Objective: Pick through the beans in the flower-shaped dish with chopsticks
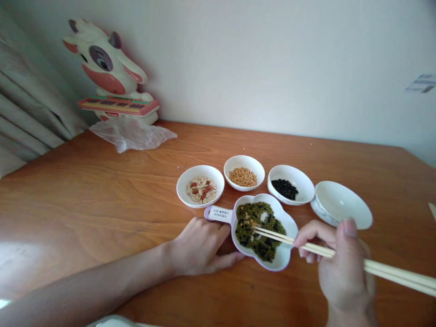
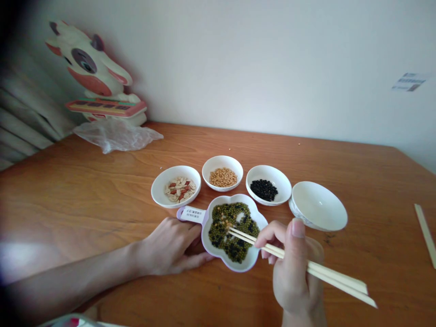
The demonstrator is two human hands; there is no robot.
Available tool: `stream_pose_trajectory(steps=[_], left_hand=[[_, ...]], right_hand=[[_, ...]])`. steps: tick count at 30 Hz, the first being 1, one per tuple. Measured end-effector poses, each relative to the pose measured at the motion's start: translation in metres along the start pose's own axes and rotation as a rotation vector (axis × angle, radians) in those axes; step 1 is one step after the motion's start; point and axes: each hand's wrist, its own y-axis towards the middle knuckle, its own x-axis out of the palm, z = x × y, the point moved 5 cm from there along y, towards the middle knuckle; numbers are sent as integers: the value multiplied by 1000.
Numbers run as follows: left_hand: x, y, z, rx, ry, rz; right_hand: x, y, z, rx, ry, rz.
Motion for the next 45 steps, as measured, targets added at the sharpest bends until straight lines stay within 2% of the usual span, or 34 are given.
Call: stream_pose_trajectory(steps=[5,8,12,16,19,22,26,28,34,41,45], left_hand=[[1,-1,-1,4,20,-17],[1,-1,-1,3,24,-26],[1,0,0,-1,44,-20],[2,0,0,10,51,-10],[2,0,0,16,45,-9],[2,0,0,17,46,-13],[2,0,-1,9,47,-16],[2,0,0,7,49,-9],[1,0,0,14,32,13],[0,-1,1,22,45,16],[1,0,0,23,48,9]], right_hand=[[7,2,-2,2,-7,70],[0,1,-3,-33,-5,112],[-7,0,-3,-62,-32,103],[5,2,-3,11,-26,129],[10,3,-5,13,-9,175],[-1,3,-3,-7,19,260],[-18,4,6,52,1,335],[-15,5,8,76,8,322],[14,5,-4,40,54,174],[5,4,-10,-36,105,192],[12,5,-8,-9,76,143]])
